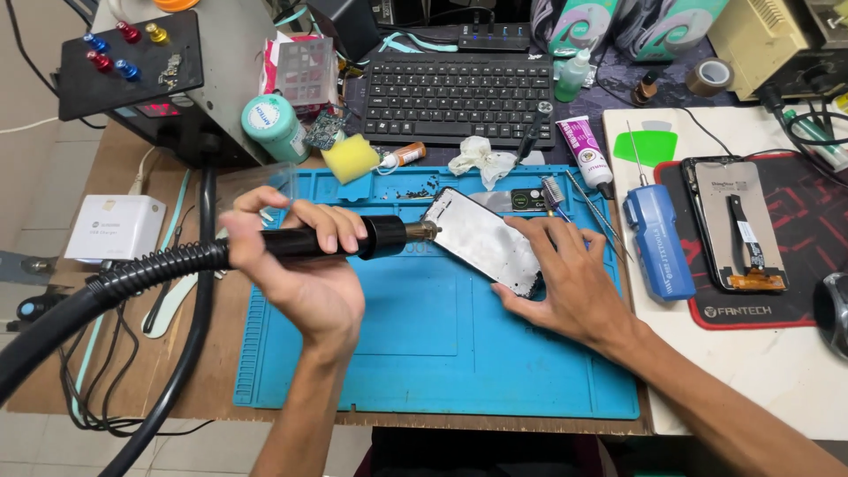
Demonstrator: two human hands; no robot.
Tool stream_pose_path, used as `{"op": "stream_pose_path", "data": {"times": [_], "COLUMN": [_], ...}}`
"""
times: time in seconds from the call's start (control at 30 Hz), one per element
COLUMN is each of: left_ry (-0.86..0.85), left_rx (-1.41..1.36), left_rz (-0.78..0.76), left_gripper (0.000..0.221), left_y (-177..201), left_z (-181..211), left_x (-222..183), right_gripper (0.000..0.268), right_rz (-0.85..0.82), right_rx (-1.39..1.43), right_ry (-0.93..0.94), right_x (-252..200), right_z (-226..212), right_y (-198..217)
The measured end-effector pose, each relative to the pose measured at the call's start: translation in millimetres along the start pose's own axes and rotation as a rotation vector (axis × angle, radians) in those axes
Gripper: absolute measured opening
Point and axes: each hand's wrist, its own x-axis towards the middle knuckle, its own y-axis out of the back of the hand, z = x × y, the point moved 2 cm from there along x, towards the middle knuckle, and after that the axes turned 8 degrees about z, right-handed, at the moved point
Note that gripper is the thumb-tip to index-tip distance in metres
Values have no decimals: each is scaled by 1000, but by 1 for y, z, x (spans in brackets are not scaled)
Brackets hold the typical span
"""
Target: Disassembling a mobile phone by heating the adhesive and removing internal components with tools.
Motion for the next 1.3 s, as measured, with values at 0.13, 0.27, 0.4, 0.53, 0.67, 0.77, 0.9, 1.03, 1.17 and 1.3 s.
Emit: {"op": "stream_pose_path", "data": {"times": [0.13,0.27,0.4,0.53,0.67,0.77,0.9,1.03,1.17,1.3], "left_ry": [45,-80,-179,-314,-245,-211,-220,-188,-276,-627], "left_rx": [-189,-175,-210,-50,-29,-36,-98,-202,-333,-70], "left_rz": [136,190,189,279,178,235,271,315,297,-201], "left_gripper": [53,52,44,50,52,56,54,56,48,14], "left_y": [-4,-4,11,-1,9,10,29,50,63,99], "left_z": [29,53,80,127,153,169,181,187,197,186], "left_x": [-11,-11,-5,4,8,13,24,41,60,91], "right_gripper": [77,74,70,55,48,53,55,57,41,54], "right_rz": [-10,90,160,30,-50,-103,-94,-162,-67,-169], "right_rx": [-129,-197,-170,16,209,304,292,289,374,327], "right_ry": [114,216,558,674,830,897,959,1014,1139,1149], "right_x": [-5,-5,-8,8,39,55,61,67,79,82], "right_z": [2,-7,-29,-88,-150,-196,-244,-269,-279,-263], "right_y": [-6,-6,-20,-34,-63,-97,-159,-179,-164,-149]}}
